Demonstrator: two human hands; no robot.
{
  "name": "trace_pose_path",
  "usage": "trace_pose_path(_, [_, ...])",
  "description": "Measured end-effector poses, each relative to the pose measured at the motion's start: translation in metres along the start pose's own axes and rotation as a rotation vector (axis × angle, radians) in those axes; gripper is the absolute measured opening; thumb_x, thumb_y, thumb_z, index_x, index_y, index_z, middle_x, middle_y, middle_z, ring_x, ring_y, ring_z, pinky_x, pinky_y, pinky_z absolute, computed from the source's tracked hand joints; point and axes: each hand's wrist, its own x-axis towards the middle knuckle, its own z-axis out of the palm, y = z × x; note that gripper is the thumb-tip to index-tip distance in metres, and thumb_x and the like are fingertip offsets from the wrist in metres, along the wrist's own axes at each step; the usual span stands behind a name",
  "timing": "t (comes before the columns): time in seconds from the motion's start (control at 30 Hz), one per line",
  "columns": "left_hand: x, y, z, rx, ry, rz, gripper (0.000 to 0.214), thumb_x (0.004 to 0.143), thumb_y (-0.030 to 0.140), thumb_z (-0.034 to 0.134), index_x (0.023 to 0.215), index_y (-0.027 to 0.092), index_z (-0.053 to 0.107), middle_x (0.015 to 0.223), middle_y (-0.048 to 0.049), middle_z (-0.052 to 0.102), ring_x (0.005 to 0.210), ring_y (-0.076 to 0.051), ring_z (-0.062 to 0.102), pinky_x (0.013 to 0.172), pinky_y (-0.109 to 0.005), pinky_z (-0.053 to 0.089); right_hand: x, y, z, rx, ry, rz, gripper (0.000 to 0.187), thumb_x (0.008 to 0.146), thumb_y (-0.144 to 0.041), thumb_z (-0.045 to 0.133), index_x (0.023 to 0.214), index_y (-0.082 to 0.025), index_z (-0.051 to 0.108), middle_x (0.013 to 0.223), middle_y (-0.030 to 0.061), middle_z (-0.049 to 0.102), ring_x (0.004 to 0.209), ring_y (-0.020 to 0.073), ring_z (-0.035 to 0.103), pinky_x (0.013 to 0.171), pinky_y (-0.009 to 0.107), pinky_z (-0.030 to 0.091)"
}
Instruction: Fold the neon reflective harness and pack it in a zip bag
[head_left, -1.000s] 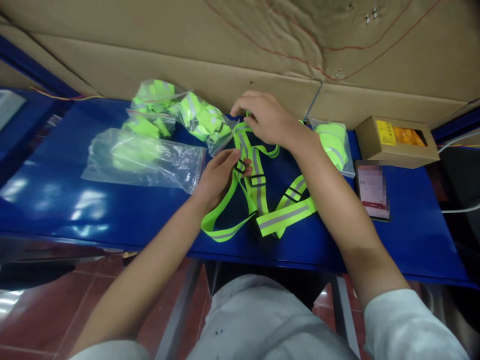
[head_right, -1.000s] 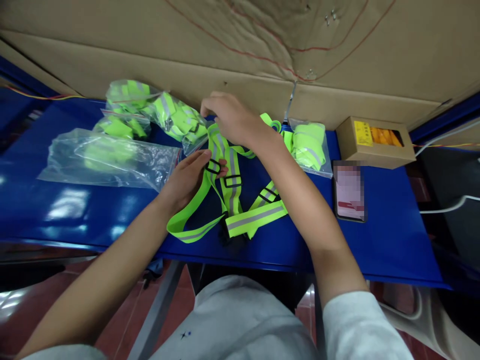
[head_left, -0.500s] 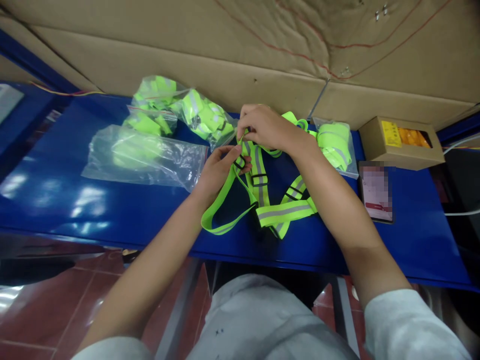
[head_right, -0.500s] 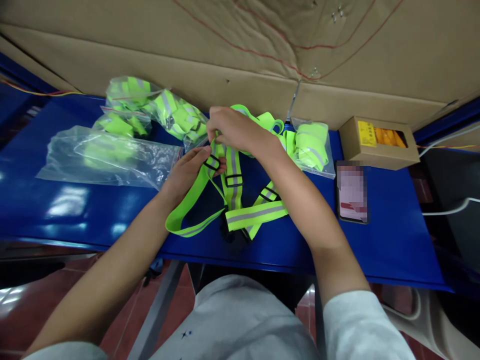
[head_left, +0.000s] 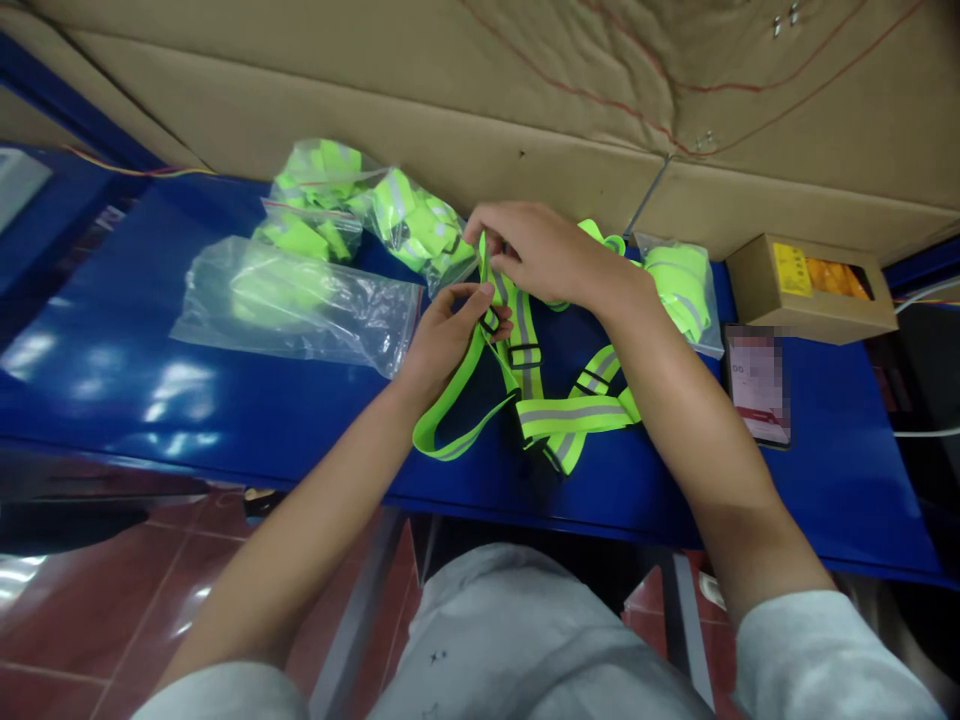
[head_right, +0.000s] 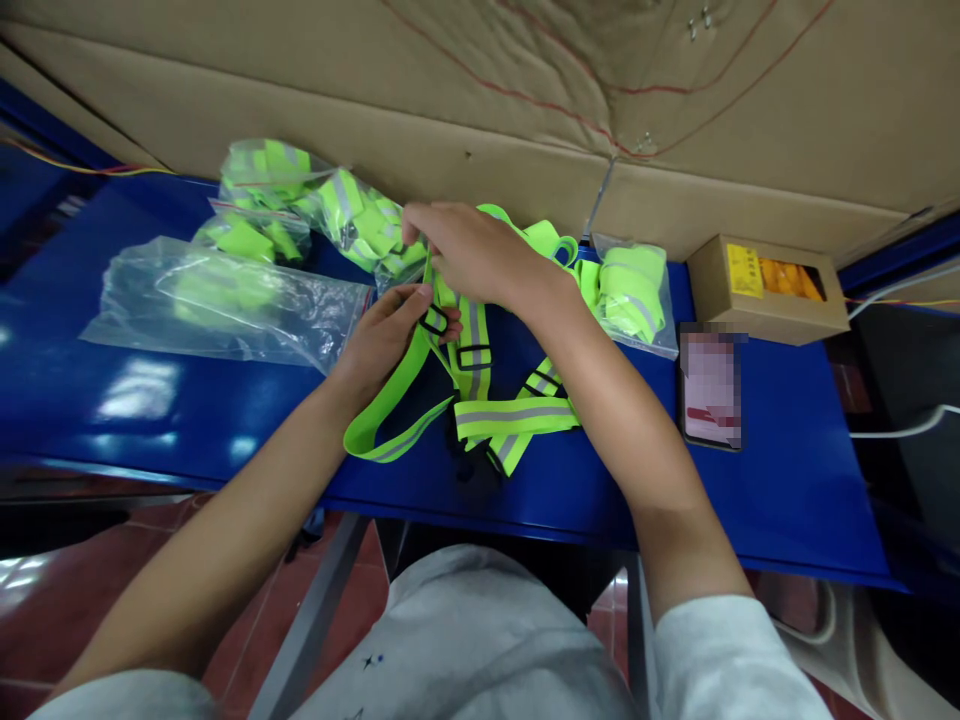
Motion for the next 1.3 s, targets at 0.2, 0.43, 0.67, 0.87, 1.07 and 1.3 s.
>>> trace_pose_path(0.2, [0.002, 0.000, -0.004, 0.018, 0.080, 0.100, 0.011, 0.103, 0.030, 0.068, 0.099, 0.020, 0.064, 0.083, 0.0011, 0.070, 0.085, -0.015, 0.072, 0.081, -0.027, 0.056, -0.051, -0.044, 0.005, -0.110, -0.133, 0.212, 0.035, 0.102, -0.052, 0.063, 0.092, -0.020, 0.074, 0.088, 0.0113, 0.074, 0.087, 0.0316, 0.070, 0.077, 0.041, 0.049])
trace_pose_path(0.43, [-0.006, 0.000, -0.008, -0.008, -0.058, -0.005, 0.038, 0.085, 0.022, 0.087, 0.115, 0.021, 0.064, 0.086, -0.0014, 0.075, 0.081, -0.019, 0.074, 0.077, -0.030, 0.057, -0.075, -0.062, 0.025, -0.169, -0.157, 0.241, 0.022, 0.105, -0.028, 0.053, 0.105, -0.021, 0.074, 0.095, 0.0120, 0.078, 0.084, 0.0293, 0.072, 0.061, 0.037, 0.036])
trace_pose_path(0.67, [0.013, 0.002, 0.002, -0.165, 0.039, 0.092, 0.040, 0.085, 0.020, 0.088, 0.103, 0.024, 0.053, 0.080, 0.0017, 0.074, 0.083, -0.020, 0.078, 0.083, -0.034, 0.064, -0.088, -0.072, 0.020, -0.032, -0.359, 0.073, 0.018, 0.103, -0.023, 0.056, 0.096, -0.017, 0.071, 0.091, 0.0063, 0.075, 0.082, 0.0187, 0.064, 0.062, 0.032, 0.026])
trace_pose_path(0.87, [0.036, 0.010, 0.020, -0.208, 0.093, 0.106, 0.032, 0.092, 0.020, 0.081, 0.103, 0.025, 0.051, 0.079, 0.0028, 0.073, 0.073, -0.015, 0.075, 0.078, -0.030, 0.064, -0.093, -0.072, 0.017, 0.118, -0.485, -0.014, 0.019, 0.098, -0.022, 0.058, 0.082, -0.019, 0.066, 0.078, 0.0015, 0.068, 0.071, 0.0140, 0.053, 0.064, 0.030, 0.027])
trace_pose_path(1.07, [0.061, 0.010, 0.038, -0.191, 0.142, 0.157, 0.022, 0.101, 0.023, 0.072, 0.106, 0.027, 0.051, 0.075, 0.0070, 0.066, 0.073, -0.011, 0.070, 0.078, -0.027, 0.062, -0.095, -0.072, 0.016, 0.216, -0.568, -0.091, 0.013, 0.084, -0.011, 0.060, 0.074, -0.019, 0.063, 0.072, -0.0005, 0.064, 0.065, 0.0130, 0.047, 0.063, 0.030, 0.028])
trace_pose_path(1.3, [0.087, 0.011, 0.052, -0.201, 0.200, 0.219, 0.019, 0.104, 0.021, 0.066, 0.093, 0.029, 0.052, 0.080, 0.0041, 0.062, 0.093, -0.014, 0.068, 0.083, -0.029, 0.059, -0.097, -0.067, 0.014, 0.257, -0.642, -0.073, 0.019, 0.079, -0.003, 0.062, 0.067, -0.018, 0.066, 0.064, -0.0015, 0.060, 0.060, 0.0123, 0.045, 0.063, 0.031, 0.028])
